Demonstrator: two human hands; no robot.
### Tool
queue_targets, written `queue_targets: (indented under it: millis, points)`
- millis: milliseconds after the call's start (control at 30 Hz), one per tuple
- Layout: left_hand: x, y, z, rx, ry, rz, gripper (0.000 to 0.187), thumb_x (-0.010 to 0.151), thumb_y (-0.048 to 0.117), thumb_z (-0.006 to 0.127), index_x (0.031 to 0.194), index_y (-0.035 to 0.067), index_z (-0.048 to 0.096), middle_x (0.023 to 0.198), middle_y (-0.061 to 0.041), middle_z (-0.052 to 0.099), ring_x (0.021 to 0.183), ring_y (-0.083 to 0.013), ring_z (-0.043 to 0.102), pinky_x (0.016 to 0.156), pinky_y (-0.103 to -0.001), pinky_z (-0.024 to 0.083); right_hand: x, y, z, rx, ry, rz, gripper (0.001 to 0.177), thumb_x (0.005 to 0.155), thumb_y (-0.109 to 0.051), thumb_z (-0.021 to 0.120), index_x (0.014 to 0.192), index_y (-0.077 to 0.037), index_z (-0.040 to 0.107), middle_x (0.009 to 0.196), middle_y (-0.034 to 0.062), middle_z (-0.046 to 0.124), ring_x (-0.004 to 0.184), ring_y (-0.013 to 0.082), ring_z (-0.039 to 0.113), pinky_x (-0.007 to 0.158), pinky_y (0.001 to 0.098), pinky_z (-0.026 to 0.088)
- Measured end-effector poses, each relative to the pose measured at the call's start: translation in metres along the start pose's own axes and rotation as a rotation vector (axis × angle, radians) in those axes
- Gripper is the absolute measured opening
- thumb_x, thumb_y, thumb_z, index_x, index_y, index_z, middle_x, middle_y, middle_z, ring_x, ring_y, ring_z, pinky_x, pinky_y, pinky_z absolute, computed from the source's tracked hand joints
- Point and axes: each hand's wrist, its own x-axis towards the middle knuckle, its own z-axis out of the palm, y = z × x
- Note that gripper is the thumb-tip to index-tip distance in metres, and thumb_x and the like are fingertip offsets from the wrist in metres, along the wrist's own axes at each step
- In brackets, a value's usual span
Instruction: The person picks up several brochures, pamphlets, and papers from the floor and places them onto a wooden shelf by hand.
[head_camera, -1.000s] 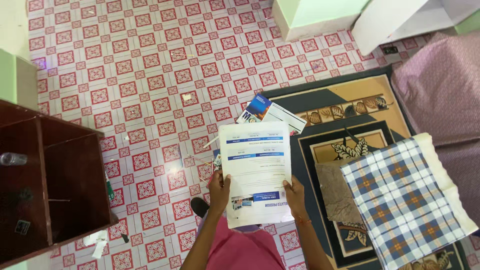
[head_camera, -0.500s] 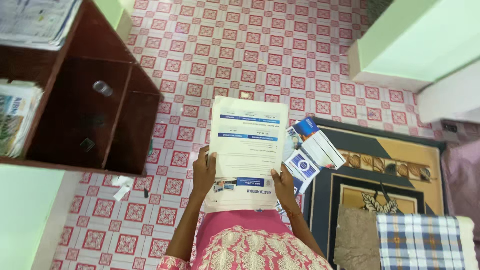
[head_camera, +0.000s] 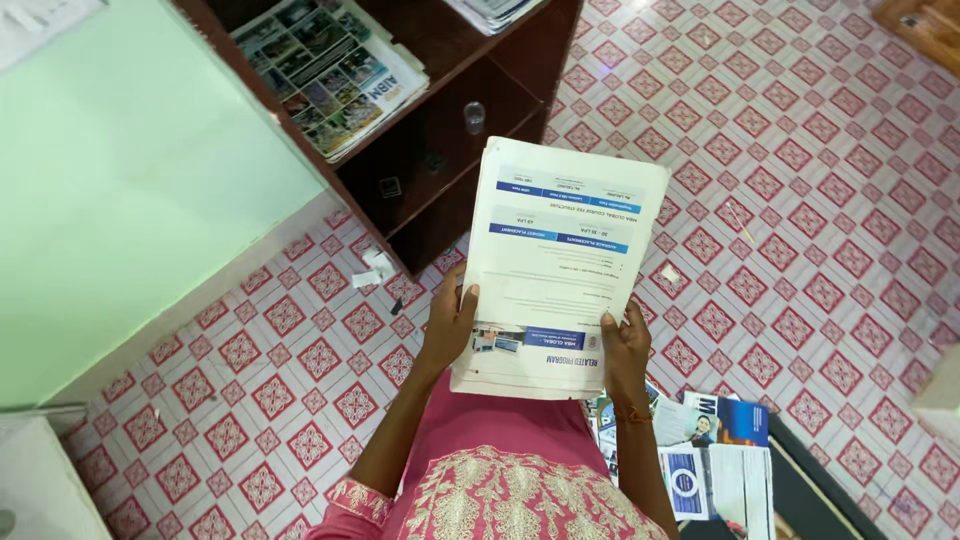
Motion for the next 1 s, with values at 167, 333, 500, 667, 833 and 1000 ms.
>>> queue_targets:
  millis: [167,333,500,667,833,1000]
  points:
    - [0.013,-0.016,-0.027,0.0,0.1,-0.02,0.038,0.106,0.017,0.048,0.14,-0.001,0.047,0.102,-0.021,0.074,0.094,-0.0221,0.072,0.082,-0.033,0.054,0.044,0.01,0.032,0.034,-0.165,0.074,0.038,0.101,-0.008,0.06,0.137,0.002,0.054,0.114,0.0156,0.073,0.099,0.0156,0.07,0.083,0.0299,0.057]
    - [0.049,-0.032,-0.037,0.005,0.192,-0.078,0.03,0.106,0.012,0.049,0.133,-0.001,0.046,0.107,-0.02,0.074,0.1,-0.0268,0.075,0.084,-0.035,0.054,0.122,0.023,0.054,-0.107,-0.259,0.139,0.037,0.097,-0.005,0.062,0.133,0.001,0.058,0.115,0.0147,0.074,0.103,0.017,0.07,0.09,0.0319,0.055]
    - [0.118,-0.048,-0.033,0.111,0.354,-0.122,0.018,0.104,0.01,0.052,0.119,0.0,0.052,0.094,-0.02,0.073,0.086,-0.0263,0.073,0.078,-0.038,0.055,0.222,0.025,0.08,-0.174,-0.39,0.034,0.032,0.097,-0.003,0.064,0.128,0.004,0.064,0.114,0.0119,0.073,0.103,0.0145,0.067,0.092,0.0321,0.053]
    - [0.216,-0.025,-0.014,0.122,0.564,-0.05,0.012,0.102,0.003,0.054,0.113,0.0,0.05,0.094,-0.019,0.072,0.08,-0.0212,0.069,0.067,-0.037,0.053,0.337,-0.027,0.137,-0.394,-0.402,-0.169,0.031,0.102,-0.008,0.067,0.13,0.002,0.066,0.1,0.0078,0.069,0.082,0.0123,0.054,0.07,0.0293,0.045]
    - [0.296,0.013,-0.011,0.046,0.676,-0.036,0.021,0.089,-0.011,0.049,0.108,-0.001,0.046,0.109,-0.016,0.078,0.061,-0.0206,0.056,0.055,-0.034,0.046,0.434,-0.068,0.188,-0.229,-0.511,-0.417,0.023,0.109,-0.022,0.06,0.112,0.0,0.064,0.095,0.0016,0.068,0.081,0.0094,0.059,0.07,0.0236,0.052]
    - [0.342,0.003,-0.04,0.205,0.883,0.39,0.018,0.099,-0.007,0.056,0.107,0.002,0.043,0.105,-0.017,0.072,0.089,-0.0201,0.07,0.077,-0.033,0.057,0.5,-0.048,0.255,-0.315,-0.524,-0.543,0.029,0.113,-0.025,0.059,0.111,0.002,0.068,0.087,0.0094,0.054,0.07,0.0137,0.046,0.062,0.0286,0.039]
